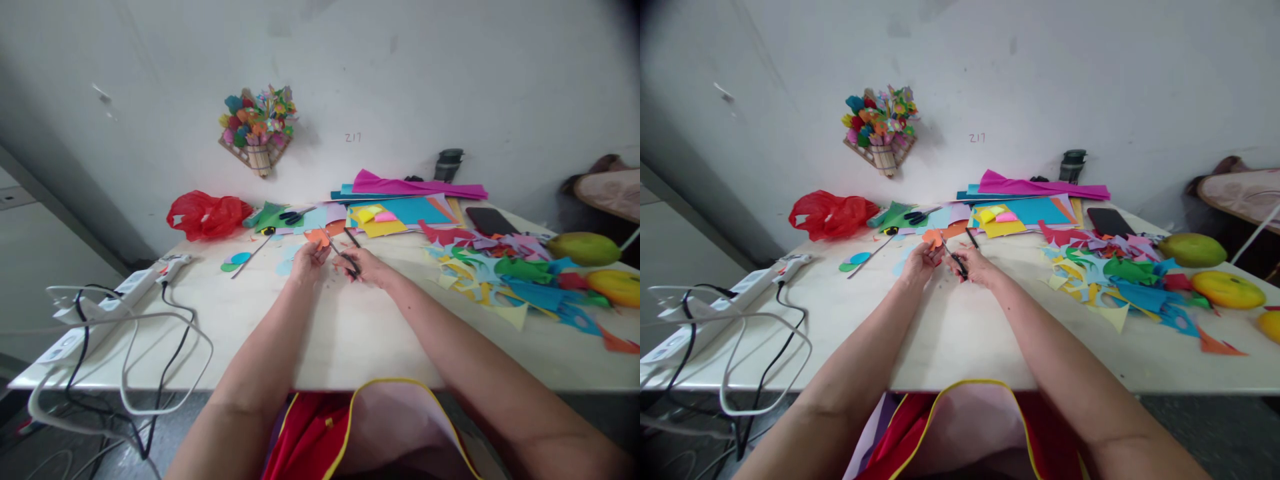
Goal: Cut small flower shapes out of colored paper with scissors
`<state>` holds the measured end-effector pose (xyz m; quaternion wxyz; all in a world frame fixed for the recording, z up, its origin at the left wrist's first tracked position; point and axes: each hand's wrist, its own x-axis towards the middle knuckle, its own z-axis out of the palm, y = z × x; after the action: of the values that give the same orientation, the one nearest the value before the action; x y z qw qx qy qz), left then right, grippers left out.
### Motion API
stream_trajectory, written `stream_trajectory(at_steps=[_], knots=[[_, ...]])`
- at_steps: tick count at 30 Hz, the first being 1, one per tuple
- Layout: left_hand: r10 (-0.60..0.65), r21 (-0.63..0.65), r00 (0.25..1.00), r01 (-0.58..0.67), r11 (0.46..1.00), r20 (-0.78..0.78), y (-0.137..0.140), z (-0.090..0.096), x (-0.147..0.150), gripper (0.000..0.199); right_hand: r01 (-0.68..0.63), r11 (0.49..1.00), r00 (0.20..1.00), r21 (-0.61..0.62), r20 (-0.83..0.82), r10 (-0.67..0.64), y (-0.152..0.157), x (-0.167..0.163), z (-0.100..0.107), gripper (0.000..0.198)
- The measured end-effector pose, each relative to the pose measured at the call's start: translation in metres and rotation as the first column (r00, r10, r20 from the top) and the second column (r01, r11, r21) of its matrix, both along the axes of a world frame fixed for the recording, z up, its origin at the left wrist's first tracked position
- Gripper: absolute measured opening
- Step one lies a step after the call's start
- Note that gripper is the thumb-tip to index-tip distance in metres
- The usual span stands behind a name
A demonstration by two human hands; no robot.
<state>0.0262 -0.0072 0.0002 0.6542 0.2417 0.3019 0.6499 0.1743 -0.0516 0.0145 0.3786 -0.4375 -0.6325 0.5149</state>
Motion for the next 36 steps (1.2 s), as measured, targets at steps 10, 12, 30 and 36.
stream_trajectory(at_steps=[10,12,30,36], knots=[[-0.002,-0.030,0.999,0.001,1.000,-0.032,-0.002,0.004,0.000,0.008,-0.114,0.993,0.993,0.005,-0.029,0.114,0.007,0.007,-0.009,0.029],[-0.006,-0.024,0.999,0.005,1.000,-0.036,-0.003,0.005,-0.001,0.007,-0.142,0.990,0.989,-0.007,-0.034,0.141,0.008,0.010,-0.008,0.030],[-0.194,0.055,0.965,0.206,0.977,-0.176,-0.004,0.007,-0.019,0.022,-0.264,0.962,0.943,-0.074,0.189,0.273,0.007,0.051,0.010,0.035],[-0.244,0.049,0.950,0.258,0.965,-0.194,-0.007,0.008,-0.018,0.028,-0.263,0.961,0.932,-0.085,0.234,0.276,0.003,0.052,0.015,0.034]])
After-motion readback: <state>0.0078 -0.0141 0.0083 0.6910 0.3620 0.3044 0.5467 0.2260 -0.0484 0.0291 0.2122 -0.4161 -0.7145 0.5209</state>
